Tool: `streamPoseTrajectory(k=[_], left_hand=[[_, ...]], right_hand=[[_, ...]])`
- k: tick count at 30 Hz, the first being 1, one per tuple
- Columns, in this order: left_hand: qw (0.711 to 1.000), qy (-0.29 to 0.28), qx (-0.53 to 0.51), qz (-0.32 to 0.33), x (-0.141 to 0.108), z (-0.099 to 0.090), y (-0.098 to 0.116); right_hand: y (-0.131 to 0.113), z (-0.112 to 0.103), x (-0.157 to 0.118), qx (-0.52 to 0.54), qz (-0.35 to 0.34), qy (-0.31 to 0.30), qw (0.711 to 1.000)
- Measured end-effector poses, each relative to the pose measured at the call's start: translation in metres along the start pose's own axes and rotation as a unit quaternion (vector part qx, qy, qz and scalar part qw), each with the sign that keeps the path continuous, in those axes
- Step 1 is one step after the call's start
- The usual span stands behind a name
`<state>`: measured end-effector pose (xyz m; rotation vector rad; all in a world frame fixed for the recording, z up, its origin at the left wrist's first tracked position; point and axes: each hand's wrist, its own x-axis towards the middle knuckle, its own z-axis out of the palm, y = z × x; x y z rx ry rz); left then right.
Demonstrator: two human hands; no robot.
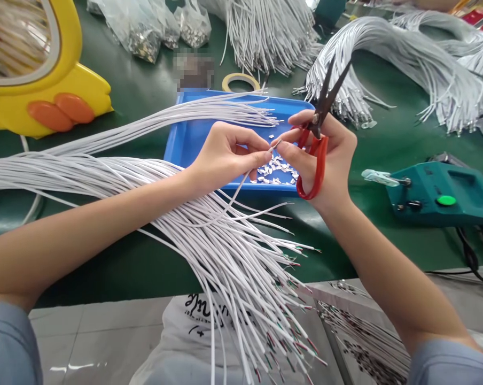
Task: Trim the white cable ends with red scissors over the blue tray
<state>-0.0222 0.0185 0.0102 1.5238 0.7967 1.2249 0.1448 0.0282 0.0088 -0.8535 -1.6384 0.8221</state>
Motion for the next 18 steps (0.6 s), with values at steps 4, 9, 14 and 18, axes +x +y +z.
streamPoseTrajectory(k=[4, 9, 14, 18], left_hand=[[1.0, -0.023, -0.006, -0.001, -0.0001, -0.0014, -0.0019], [0.996, -0.074, -0.034, -0.03, 0.0005, -0.0051, -0.0031], [0.991, -0.104, -0.056, -0.065, 0.0002, -0.0057, -0.0009], [0.997, -0.053, -0.022, -0.046, 0.0003, -0.0036, -0.0003]], right_hand=[[0.0003, 0.0007, 0.0002, -0.004, -0.011, 0.002, 1.0], [0.0018, 0.0008, 0.0007, 0.011, -0.051, 0.001, 0.999], [-0.0008, 0.001, -0.0029, 0.006, -0.051, -0.007, 0.999], [-0.001, 0.0028, -0.0049, -0.005, -0.056, 0.012, 0.998]])
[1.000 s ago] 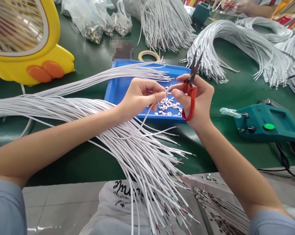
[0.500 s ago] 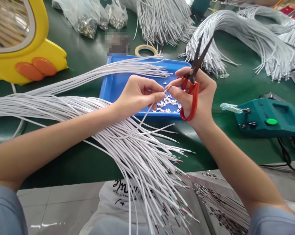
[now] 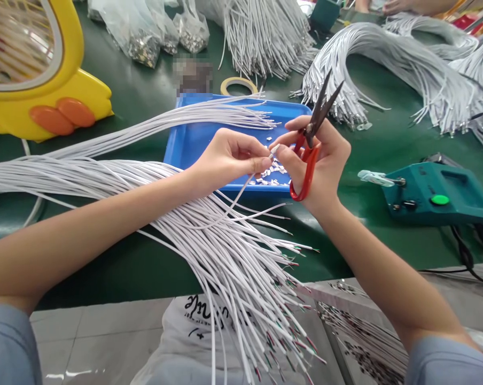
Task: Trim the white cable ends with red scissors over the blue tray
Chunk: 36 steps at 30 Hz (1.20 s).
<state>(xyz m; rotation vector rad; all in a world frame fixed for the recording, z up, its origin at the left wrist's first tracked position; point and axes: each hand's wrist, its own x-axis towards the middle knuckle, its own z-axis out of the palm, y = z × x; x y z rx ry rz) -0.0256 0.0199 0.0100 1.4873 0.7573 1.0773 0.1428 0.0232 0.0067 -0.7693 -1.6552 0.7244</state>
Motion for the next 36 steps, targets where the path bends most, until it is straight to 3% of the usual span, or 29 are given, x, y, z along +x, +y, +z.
streamPoseTrajectory(k=[3, 6, 13, 19, 28, 36], left_hand=[[0.999, 0.048, 0.023, 0.01, 0.001, 0.001, -0.001], [0.998, 0.059, 0.036, -0.003, 0.002, 0.0, -0.002], [0.997, 0.068, 0.009, -0.021, 0.002, -0.001, -0.005], [0.996, 0.08, 0.011, -0.026, 0.003, -0.001, -0.006], [0.999, 0.042, 0.012, -0.01, 0.002, -0.003, -0.006], [0.998, -0.037, -0.05, -0.014, 0.0, -0.003, -0.004]], right_hand=[[0.0, 0.001, 0.0, -0.014, 0.019, 0.039, 0.999], [-0.003, 0.001, 0.0, -0.038, 0.028, 0.052, 0.998], [-0.007, 0.002, -0.001, -0.048, 0.007, 0.033, 0.998], [-0.004, 0.003, -0.002, -0.055, 0.037, 0.005, 0.998], [-0.004, 0.001, 0.001, -0.03, 0.02, 0.002, 0.999], [0.004, 0.0, 0.004, -0.021, 0.034, 0.012, 0.999]])
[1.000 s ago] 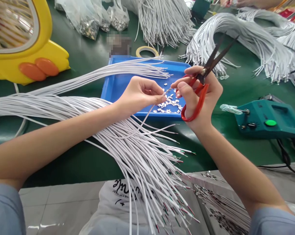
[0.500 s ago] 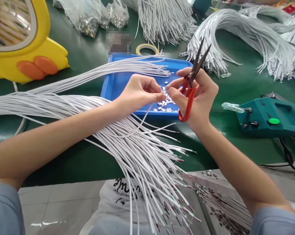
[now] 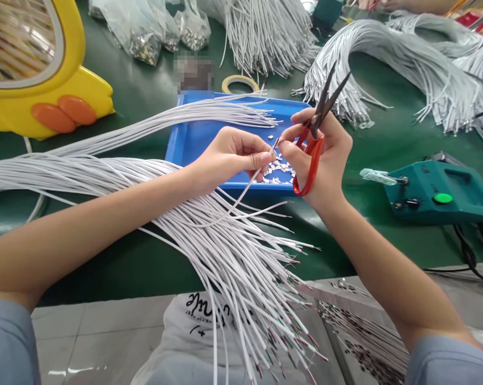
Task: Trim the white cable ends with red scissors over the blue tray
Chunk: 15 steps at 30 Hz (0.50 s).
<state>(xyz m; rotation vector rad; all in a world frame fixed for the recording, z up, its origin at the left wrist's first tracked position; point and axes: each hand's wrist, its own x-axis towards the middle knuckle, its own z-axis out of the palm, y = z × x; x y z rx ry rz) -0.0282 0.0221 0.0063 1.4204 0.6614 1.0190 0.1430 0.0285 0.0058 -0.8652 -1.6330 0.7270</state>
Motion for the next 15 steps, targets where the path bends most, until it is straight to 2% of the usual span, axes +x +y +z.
streamPoseTrajectory(k=[4, 8, 11, 15], left_hand=[[1.0, 0.002, -0.002, -0.026, -0.001, 0.003, 0.003], [0.999, 0.029, 0.006, -0.043, -0.001, 0.004, 0.004], [0.998, 0.036, -0.016, -0.051, 0.0, 0.002, 0.003], [0.993, -0.023, -0.088, -0.072, -0.002, 0.008, 0.014]], right_hand=[[0.014, -0.002, 0.004, -0.023, 0.018, 0.033, 0.999], [0.039, -0.01, 0.009, -0.069, 0.024, 0.074, 0.995], [0.055, -0.017, 0.011, -0.063, 0.026, 0.085, 0.994], [0.057, -0.019, 0.014, -0.026, 0.039, 0.12, 0.992]])
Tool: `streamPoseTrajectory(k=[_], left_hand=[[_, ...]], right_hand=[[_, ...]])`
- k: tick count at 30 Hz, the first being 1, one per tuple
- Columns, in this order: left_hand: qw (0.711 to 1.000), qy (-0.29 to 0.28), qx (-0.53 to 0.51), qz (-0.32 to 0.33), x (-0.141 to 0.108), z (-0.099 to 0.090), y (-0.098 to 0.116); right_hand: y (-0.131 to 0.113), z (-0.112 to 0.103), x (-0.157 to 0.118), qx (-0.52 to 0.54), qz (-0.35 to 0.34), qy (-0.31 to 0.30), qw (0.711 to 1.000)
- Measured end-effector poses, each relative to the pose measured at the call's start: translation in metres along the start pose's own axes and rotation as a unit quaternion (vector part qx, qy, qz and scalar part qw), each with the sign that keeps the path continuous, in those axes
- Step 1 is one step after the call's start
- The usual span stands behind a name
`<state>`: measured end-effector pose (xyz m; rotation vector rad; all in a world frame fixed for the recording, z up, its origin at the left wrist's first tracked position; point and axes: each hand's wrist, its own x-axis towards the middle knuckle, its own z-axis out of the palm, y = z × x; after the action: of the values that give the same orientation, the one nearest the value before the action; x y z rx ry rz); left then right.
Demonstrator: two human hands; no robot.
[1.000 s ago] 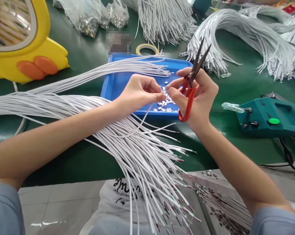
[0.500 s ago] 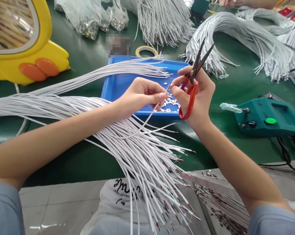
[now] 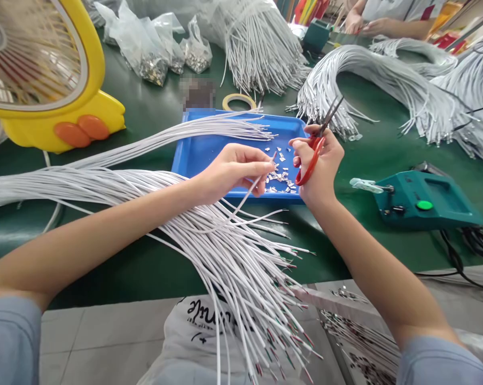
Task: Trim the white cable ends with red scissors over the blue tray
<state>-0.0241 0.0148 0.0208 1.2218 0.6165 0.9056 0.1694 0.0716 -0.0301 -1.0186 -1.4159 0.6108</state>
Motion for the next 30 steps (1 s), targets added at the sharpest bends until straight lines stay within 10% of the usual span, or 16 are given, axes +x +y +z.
streamPoseTrajectory(k=[5, 11, 19, 30], left_hand=[[0.99, -0.041, 0.109, 0.085, -0.026, 0.036, 0.021], [0.909, -0.138, 0.25, 0.303, -0.043, 0.054, 0.017], [0.845, -0.088, 0.305, 0.43, -0.048, 0.049, 0.021], [0.73, -0.161, 0.447, 0.492, -0.063, 0.06, 0.034]], right_hand=[[-0.02, 0.007, -0.002, 0.032, 0.03, 0.05, 0.998], [-0.03, 0.011, -0.006, 0.071, 0.041, 0.061, 0.995], [-0.033, 0.011, -0.009, 0.051, 0.047, 0.055, 0.996], [-0.036, 0.013, -0.014, 0.081, 0.062, 0.038, 0.994]])
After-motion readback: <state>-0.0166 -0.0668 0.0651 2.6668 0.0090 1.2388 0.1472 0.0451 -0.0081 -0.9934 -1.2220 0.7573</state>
